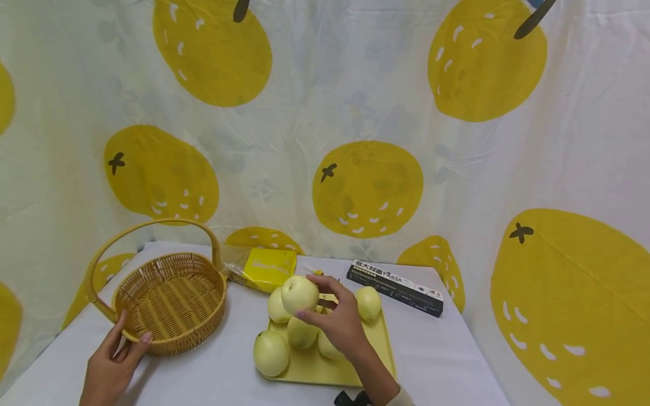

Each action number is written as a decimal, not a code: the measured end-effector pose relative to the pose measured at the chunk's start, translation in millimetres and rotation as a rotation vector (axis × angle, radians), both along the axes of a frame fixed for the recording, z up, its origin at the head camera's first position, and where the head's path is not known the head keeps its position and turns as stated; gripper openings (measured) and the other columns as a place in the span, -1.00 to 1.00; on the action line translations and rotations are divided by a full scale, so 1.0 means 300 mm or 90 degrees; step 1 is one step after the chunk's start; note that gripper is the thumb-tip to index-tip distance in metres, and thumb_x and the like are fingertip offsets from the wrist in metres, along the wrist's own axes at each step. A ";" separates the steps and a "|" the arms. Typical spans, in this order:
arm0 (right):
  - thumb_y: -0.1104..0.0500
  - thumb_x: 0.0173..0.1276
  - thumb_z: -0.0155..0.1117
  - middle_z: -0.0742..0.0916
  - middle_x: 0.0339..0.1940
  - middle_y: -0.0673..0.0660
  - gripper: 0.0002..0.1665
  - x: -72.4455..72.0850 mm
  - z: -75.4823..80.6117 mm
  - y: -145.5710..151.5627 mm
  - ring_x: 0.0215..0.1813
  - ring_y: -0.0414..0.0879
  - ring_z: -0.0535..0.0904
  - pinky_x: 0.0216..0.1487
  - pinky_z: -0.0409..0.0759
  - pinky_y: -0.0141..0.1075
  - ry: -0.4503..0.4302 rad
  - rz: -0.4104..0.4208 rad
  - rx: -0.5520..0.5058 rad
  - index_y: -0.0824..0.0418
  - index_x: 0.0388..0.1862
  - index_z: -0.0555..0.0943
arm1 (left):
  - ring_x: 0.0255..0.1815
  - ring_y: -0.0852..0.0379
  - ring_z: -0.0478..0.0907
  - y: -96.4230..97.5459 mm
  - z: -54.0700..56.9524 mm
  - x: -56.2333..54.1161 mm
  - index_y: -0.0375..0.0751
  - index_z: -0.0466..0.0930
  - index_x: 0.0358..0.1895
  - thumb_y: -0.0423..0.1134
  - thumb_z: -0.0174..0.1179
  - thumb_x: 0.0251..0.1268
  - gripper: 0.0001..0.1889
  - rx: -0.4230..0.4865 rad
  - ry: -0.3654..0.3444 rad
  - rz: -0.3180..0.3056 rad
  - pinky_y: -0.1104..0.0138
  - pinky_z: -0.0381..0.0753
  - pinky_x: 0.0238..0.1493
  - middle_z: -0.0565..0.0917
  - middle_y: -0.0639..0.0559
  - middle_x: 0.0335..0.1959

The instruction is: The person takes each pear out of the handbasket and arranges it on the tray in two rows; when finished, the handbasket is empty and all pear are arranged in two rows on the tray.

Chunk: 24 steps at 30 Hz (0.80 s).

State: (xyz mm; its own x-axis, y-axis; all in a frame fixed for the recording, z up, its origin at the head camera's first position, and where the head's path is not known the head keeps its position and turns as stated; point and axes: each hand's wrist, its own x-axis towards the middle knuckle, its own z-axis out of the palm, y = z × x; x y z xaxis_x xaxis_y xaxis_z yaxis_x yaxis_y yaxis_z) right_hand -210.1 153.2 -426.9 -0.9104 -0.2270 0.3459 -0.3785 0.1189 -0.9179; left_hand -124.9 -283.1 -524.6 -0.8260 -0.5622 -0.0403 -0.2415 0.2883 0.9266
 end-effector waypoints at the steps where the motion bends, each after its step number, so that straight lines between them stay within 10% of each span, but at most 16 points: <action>1: 0.25 0.08 0.76 0.71 0.33 0.05 -0.21 0.001 -0.006 0.015 0.21 -0.06 0.66 0.23 0.84 -0.24 -0.004 -0.006 -0.002 0.02 0.32 0.67 | 0.80 -0.04 -0.10 0.000 0.000 0.000 0.43 -0.12 0.72 0.18 0.36 0.45 -0.04 0.000 0.001 0.001 0.44 0.14 0.66 -0.09 0.37 0.75; 24: 0.18 0.08 0.78 0.73 0.28 0.13 -0.21 0.048 -0.110 0.316 0.12 -0.24 0.66 0.14 0.82 -0.45 -0.102 -0.190 0.073 0.07 0.33 0.67 | 0.79 -0.03 -0.07 -0.001 0.001 -0.001 0.44 -0.10 0.72 0.18 0.36 0.45 -0.05 -0.001 -0.002 0.003 0.48 0.17 0.64 -0.08 0.38 0.75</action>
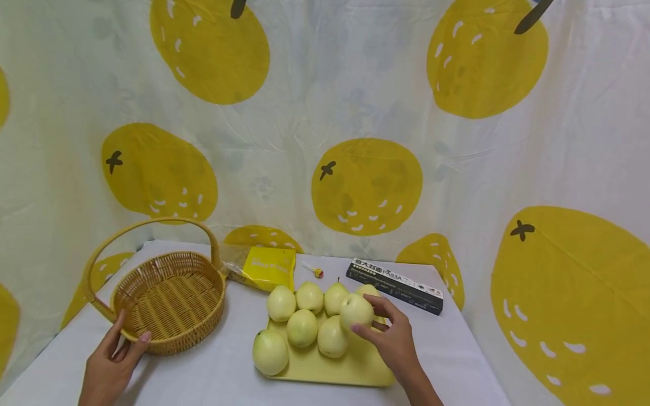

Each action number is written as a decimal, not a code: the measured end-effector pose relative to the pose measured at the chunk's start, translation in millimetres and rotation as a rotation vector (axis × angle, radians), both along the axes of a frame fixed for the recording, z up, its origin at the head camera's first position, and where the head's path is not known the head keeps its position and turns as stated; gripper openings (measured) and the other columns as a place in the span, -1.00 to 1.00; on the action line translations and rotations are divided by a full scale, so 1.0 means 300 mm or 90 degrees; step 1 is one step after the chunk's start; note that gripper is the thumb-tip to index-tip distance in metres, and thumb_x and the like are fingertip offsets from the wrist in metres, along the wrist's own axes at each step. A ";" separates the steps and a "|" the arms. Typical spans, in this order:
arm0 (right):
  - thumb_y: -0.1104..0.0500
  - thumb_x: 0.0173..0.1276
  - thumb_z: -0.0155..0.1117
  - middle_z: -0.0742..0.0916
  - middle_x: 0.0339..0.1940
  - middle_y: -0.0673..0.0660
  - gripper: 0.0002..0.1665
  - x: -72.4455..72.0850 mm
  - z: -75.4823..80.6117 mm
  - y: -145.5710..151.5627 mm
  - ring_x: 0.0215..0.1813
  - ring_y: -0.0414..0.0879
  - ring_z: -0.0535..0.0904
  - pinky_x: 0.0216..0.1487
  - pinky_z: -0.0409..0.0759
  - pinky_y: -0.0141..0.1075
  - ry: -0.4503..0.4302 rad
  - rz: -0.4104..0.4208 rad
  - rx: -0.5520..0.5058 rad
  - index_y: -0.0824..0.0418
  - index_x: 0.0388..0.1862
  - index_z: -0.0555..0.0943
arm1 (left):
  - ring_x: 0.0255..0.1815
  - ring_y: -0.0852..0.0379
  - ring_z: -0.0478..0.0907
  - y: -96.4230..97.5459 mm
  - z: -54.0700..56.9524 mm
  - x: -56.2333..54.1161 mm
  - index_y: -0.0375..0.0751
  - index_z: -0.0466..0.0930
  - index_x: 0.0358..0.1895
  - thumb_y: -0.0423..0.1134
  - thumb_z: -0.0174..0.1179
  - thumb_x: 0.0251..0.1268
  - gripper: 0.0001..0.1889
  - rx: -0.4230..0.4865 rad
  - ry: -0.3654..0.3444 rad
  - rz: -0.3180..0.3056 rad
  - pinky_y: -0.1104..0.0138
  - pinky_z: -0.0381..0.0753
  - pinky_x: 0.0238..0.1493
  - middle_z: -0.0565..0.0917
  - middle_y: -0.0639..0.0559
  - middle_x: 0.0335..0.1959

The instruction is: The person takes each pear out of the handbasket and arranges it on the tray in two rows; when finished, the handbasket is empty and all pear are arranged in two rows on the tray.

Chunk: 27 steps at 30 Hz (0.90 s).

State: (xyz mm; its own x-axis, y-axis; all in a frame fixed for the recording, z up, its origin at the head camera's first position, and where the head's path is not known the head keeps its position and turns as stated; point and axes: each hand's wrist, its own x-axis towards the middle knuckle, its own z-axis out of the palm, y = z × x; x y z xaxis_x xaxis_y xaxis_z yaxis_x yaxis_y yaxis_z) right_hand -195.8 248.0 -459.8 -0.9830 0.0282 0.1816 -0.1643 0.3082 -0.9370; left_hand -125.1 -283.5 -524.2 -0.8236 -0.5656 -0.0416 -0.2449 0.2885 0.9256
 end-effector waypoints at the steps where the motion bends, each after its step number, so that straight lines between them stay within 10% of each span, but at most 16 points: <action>1: 0.16 0.09 0.78 0.72 0.29 0.13 -0.20 0.004 -0.004 0.009 0.12 -0.25 0.66 0.13 0.81 -0.47 -0.011 -0.009 0.008 0.07 0.34 0.67 | 0.79 -0.02 -0.07 0.000 0.000 0.002 0.44 -0.10 0.72 0.17 0.36 0.45 -0.05 0.002 0.002 0.001 0.51 0.18 0.63 -0.08 0.39 0.74; 16: 0.04 0.08 0.79 0.69 0.39 0.09 -0.16 0.026 -0.093 0.088 0.15 -0.16 0.63 0.02 0.73 -0.48 -0.128 -0.059 0.102 0.02 0.37 0.67 | 0.80 -0.07 -0.10 0.016 0.009 -0.003 0.46 -0.16 0.71 0.26 0.32 0.44 -0.03 0.007 -0.025 -0.006 0.21 0.15 0.70 -0.11 0.35 0.75; 27: -0.08 0.04 0.80 0.69 0.38 0.14 -0.13 0.015 -0.121 0.091 0.25 0.05 0.62 0.03 0.60 -0.36 -0.178 -0.085 0.166 0.01 0.36 0.67 | 0.79 -0.08 -0.08 0.025 0.001 -0.012 0.47 -0.14 0.71 0.23 0.34 0.45 -0.04 0.013 -0.009 -0.013 0.36 0.15 0.68 -0.10 0.36 0.75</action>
State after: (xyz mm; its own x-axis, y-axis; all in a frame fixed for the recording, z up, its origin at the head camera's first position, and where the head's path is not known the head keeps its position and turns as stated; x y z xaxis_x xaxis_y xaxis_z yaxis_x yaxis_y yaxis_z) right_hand -191.5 275.4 -496.1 -0.9862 0.1479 -0.0744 0.1439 0.5434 -0.8270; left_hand -128.7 -276.0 -523.8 -0.8339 -0.5482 -0.0643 -0.2519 0.2743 0.9281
